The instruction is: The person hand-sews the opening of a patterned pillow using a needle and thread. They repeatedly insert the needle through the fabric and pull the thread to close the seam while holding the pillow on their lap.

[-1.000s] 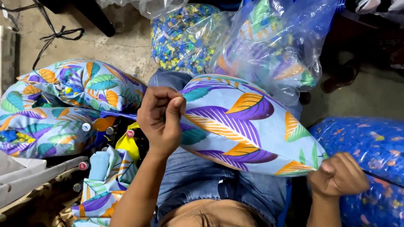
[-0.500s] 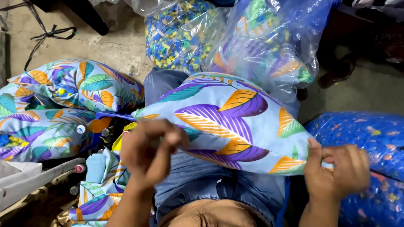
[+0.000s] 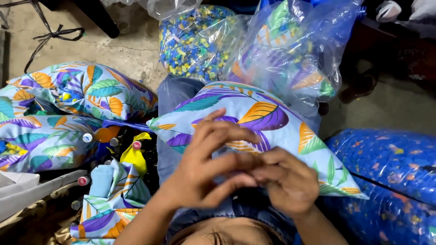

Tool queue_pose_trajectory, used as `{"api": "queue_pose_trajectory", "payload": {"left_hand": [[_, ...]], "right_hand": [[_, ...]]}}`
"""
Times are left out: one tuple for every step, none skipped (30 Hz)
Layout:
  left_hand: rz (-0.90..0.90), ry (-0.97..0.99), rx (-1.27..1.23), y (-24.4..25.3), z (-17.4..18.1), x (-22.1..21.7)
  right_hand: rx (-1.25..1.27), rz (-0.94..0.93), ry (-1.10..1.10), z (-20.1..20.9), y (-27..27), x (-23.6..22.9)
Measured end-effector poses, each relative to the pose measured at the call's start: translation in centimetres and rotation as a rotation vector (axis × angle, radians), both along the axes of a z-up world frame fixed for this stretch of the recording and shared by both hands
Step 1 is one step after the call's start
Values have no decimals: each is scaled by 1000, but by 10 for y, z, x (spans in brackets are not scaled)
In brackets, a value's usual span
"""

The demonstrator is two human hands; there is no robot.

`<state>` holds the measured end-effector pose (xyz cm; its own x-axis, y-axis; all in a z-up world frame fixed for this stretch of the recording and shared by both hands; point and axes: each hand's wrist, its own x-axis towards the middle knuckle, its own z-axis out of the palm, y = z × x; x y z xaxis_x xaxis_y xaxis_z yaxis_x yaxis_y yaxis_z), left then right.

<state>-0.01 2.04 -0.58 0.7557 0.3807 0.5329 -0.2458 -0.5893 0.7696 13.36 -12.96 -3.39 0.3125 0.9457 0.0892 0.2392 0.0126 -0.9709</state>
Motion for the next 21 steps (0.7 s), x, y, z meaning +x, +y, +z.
{"api": "queue_pose_trajectory", "payload": {"left_hand": [[-21, 111, 72, 6, -6, -3], [-48, 224, 145, 13, -12, -5], [-47, 224, 145, 17, -18, -7], [-65, 298, 190, 18, -25, -9], [-84, 372, 236, 20, -31, -11], [-86, 378, 231, 19, -33, -11], [-72, 363, 244, 19, -34, -11], [-56, 343, 260, 18, -36, -10], [-56, 345, 259, 18, -39, -10], [-25, 314, 275, 19, -42, -10], [6, 283, 292, 19, -44, -10], [7, 282, 293, 19, -45, -9], [7, 269, 295, 20, -45, -8], [7, 256, 297, 19, -46, -8], [8, 257, 297, 20, -48, -6], [12, 256, 320, 20, -50, -6], [16, 254, 344, 20, -52, -5], [16, 256, 342, 20, -54, -4], [21, 264, 373, 20, -55, -4], [26, 270, 404, 20, -57, -4], [26, 270, 402, 20, -56, -4]], "right_hand": [[90, -65, -136, -3, 5, 4], [179, -134, -270, -5, 10, 6], [179, -134, -269, -9, 11, 9], [217, -130, -212, -12, 10, 10], [255, -128, -154, -16, 9, 11], [250, -128, -148, -17, 10, 11], [282, -105, -165, -17, 12, 11], [317, -80, -186, -18, 14, 12], [316, -79, -184, -18, 13, 14], [317, -74, -205, -19, 12, 16], [318, -69, -226, -20, 12, 19], [319, -69, -227, -21, 12, 21], [319, -89, -213, -21, 12, 22], [318, -108, -198, -22, 11, 24], [318, -107, -197, -23, 12, 25], [312, -117, -220, -24, 12, 27], [307, -127, -242, -25, 12, 28], [306, -127, -241, -26, 12, 30], [301, -141, -258, -28, 12, 31], [296, -154, -276, -29, 12, 33], [294, -154, -276, -30, 13, 33]]}}
